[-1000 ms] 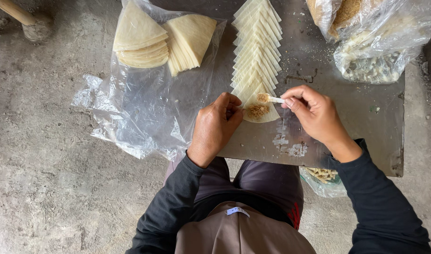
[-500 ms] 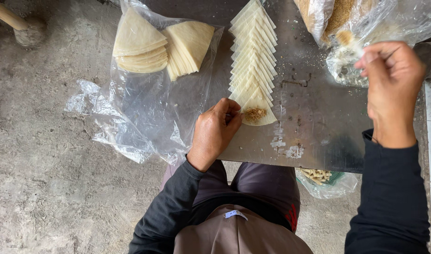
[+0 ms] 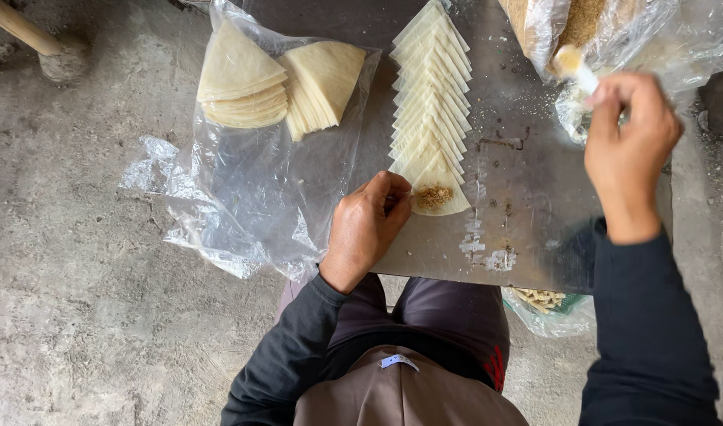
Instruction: The person folds thin triangular wrappers into cones, scoops a granular filling into each, and seals them into small parcels. The person repeats this process for multiple units, stacking the finished parcels on the table.
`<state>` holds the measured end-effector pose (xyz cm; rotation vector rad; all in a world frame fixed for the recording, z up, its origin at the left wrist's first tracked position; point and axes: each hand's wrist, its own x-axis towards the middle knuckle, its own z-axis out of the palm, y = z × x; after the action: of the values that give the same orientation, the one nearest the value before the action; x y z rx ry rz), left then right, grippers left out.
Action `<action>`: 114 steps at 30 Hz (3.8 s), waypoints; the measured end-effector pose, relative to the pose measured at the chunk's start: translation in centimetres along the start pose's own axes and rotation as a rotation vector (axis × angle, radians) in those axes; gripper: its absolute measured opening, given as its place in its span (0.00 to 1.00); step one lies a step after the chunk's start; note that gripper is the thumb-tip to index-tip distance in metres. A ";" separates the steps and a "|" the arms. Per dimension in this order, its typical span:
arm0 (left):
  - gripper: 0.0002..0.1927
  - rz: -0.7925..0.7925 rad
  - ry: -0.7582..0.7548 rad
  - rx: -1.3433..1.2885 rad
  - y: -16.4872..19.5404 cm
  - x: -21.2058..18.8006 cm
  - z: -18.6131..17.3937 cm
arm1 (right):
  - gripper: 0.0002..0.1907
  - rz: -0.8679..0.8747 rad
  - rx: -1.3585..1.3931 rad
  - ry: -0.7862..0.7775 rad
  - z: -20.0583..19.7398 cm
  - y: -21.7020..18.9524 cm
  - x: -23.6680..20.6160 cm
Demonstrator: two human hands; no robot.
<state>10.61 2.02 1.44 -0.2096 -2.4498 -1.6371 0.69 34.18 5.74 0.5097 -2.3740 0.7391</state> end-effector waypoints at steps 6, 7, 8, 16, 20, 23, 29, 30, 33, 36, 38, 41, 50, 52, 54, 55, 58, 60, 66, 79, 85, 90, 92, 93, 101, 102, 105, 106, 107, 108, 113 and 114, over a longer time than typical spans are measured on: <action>0.07 -0.003 -0.004 -0.019 -0.1 -0.1 0.0 | 0.05 0.354 0.173 -0.295 -1.2 -8.5 -7.2; 0.07 0.002 -0.007 -0.016 -0.1 0.0 0.0 | 0.06 0.302 0.207 -0.285 -0.8 -9.1 -7.8; 0.07 0.005 -0.012 -0.013 -0.1 -0.1 0.0 | 0.06 0.252 0.241 -0.275 -0.6 -9.7 -8.2; 0.09 -0.035 -0.006 -0.009 0.3 0.3 0.3 | 0.04 0.151 0.034 -0.277 0.8 -11.5 -7.7; 0.10 -0.040 -0.017 -0.011 0.2 0.3 0.3 | 0.04 0.149 0.070 -0.300 1.5 -11.8 -7.7; 0.10 -0.038 -0.017 -0.026 0.1 0.3 0.4 | 0.05 0.229 0.168 -0.333 2.0 -11.4 -7.7; 0.10 -0.039 -0.014 -0.056 0.2 0.2 0.3 | 0.06 0.407 0.329 -0.469 2.7 -10.0 -7.1; 0.10 -0.038 -0.016 -0.051 0.1 0.2 0.3 | 0.06 0.446 0.338 -0.482 2.7 -9.7 -6.9; 0.11 -0.033 -0.021 -0.034 0.1 0.2 0.3 | 0.06 0.551 0.386 -0.508 2.4 -9.1 -6.6; 0.11 -0.015 -0.012 -0.012 0.0 0.2 0.2 | 0.06 0.600 0.481 -0.494 1.7 -8.8 -6.4; 0.11 -0.005 0.001 0.000 0.0 0.1 0.2 | 0.06 0.591 0.550 -0.472 1.0 -8.5 -6.3; 0.10 -0.051 -0.008 0.047 0.1 -0.1 0.2 | 0.06 0.598 0.613 -0.416 -0.3 -7.6 -5.6; 0.10 0.029 -0.005 0.035 -0.2 -0.1 0.3 | 0.09 0.353 0.296 -0.017 -2.7 1.4 1.3; 0.10 0.029 -0.002 0.039 -0.2 -0.1 0.3 | 0.08 -0.041 0.054 0.020 -0.7 3.8 3.4; 0.10 0.004 -0.004 0.042 0.0 -0.1 0.2 | 0.08 -0.346 -0.341 0.048 0.6 5.3 4.1; 0.10 -0.020 -0.007 0.043 0.1 -0.2 0.2 | 0.06 -0.452 -0.616 0.063 1.5 5.7 4.2; 0.09 0.006 0.008 0.049 0.2 0.0 0.0 | 0.04 -0.560 -0.998 0.152 2.0 6.1 4.0; 0.09 0.006 0.025 0.036 0.3 -0.1 0.0 | 0.04 -0.539 -0.981 0.162 1.7 5.5 3.1; 0.10 -0.041 0.036 0.023 0.0 0.0 0.2 | 0.07 -0.491 -0.503 -0.039 0.5 -0.8 -3.3; 0.09 -0.030 0.009 0.027 -0.4 0.0 0.3 | 0.12 -0.715 -0.361 -0.265 2.1 -8.9 -5.3; 0.08 -0.013 0.019 0.020 -0.6 0.0 0.3 | 0.09 -0.725 -0.408 -0.217 1.0 -8.3 -6.4; 0.09 -0.036 0.017 0.013 -0.3 -0.1 0.2 | 0.11 -0.582 -0.398 -0.256 1.6 -7.9 -6.2; 0.09 -0.053 0.010 0.036 -0.3 0.0 0.2 | 0.12 -0.540 -0.397 -0.279 1.9 -7.9 -6.1; 0.08 -0.038 0.013 0.025 -0.3 0.0 0.1 | 0.12 -0.540 -0.393 -0.287 1.9 -8.0 -6.0; 0.08 -0.016 0.011 -0.003 -0.5 0.0 0.3 | 0.10 -0.624 -0.404 -0.247 0.3 -8.7 -6.6; 0.08 -0.028 0.009 0.011 -0.5 0.0 0.3 | 0.10 -0.629 -0.414 -0.236 0.3 -8.7 -6.6; 0.08 -0.042 0.006 0.033 -0.5 -0.1 0.3 | 0.10 -0.645 -0.383 -0.224 1.0 -8.6 -6.2; 0.08 -0.035 0.010 0.027 -0.5 0.0 0.3 | 0.11 -0.653 -0.361 -0.221 1.4 -8.6 -6.0; 0.08 -0.028 0.016 0.024 -0.5 0.0 0.3 | 0.10 -0.691 -0.367 -0.230 1.8 -8.5 -5.8; 0.08 -0.029 0.016 0.016 -0.5 0.0 0.3 | 0.10 -0.729 -0.372 -0.238 2.2 -8.5 -5.5; 0.08 -0.044 0.007 0.037 -0.5 0.1 0.4 | 0.08 -0.812 -0.398 -0.191 2.2 -8.0 -5.3; 0.08 -0.048 0.006 0.031 -0.6 0.1 0.3 | 0.08 -0.808 -0.399 -0.180 1.8 -7.9 -5.4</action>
<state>10.39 2.10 0.82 -0.1425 -2.4920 -1.6155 7.95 27.95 4.06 1.2716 -2.1010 -0.1447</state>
